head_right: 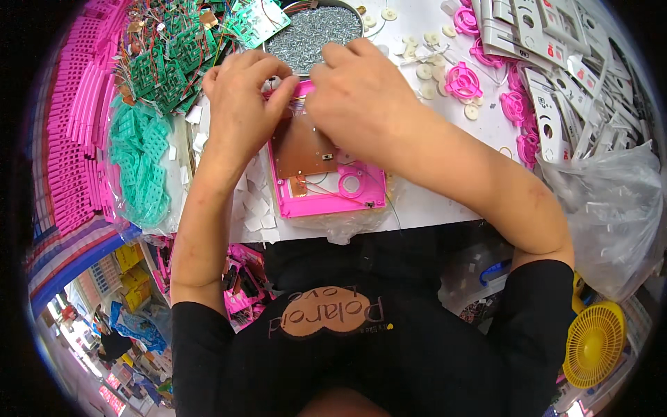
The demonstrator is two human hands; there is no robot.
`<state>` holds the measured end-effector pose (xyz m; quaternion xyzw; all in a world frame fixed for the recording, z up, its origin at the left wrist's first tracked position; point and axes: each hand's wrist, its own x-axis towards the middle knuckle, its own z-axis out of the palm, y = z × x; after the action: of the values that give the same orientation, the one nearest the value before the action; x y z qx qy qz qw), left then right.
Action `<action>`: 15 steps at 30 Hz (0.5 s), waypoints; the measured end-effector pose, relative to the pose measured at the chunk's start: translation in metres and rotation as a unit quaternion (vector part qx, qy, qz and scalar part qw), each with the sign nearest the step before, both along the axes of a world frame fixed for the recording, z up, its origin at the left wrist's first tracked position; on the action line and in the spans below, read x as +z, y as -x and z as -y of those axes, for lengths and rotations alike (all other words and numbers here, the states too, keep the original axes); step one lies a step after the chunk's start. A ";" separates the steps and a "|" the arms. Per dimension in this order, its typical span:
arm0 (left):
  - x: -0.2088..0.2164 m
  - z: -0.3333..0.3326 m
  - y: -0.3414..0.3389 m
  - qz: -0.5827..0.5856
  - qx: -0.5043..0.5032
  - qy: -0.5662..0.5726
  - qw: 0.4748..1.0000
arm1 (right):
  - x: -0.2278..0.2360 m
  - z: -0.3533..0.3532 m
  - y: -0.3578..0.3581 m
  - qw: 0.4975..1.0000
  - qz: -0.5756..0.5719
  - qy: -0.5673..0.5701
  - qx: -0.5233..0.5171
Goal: Assembling a pink toy calculator by inserting circuit boards, buttons, and securing parts with a power screwdriver.
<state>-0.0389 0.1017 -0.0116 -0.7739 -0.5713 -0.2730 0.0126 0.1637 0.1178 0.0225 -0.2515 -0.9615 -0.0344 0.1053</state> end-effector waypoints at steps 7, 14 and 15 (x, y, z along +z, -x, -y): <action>0.015 0.012 -0.002 -0.038 -0.238 -0.016 0.970 | 0.001 0.030 -0.008 0.998 -0.020 0.052 0.031; 0.009 0.012 -0.006 0.058 -0.175 0.104 0.977 | -0.009 0.046 -0.022 0.983 -0.148 0.089 -0.065; 0.009 0.011 -0.006 0.043 -0.190 0.089 0.977 | -0.005 0.046 -0.023 0.982 -0.139 0.106 -0.073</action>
<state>-0.0328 0.0909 -0.0026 -0.8540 -0.4356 -0.2517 -0.1328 0.1864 0.0714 0.0176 -0.3334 -0.9147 0.0952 0.2075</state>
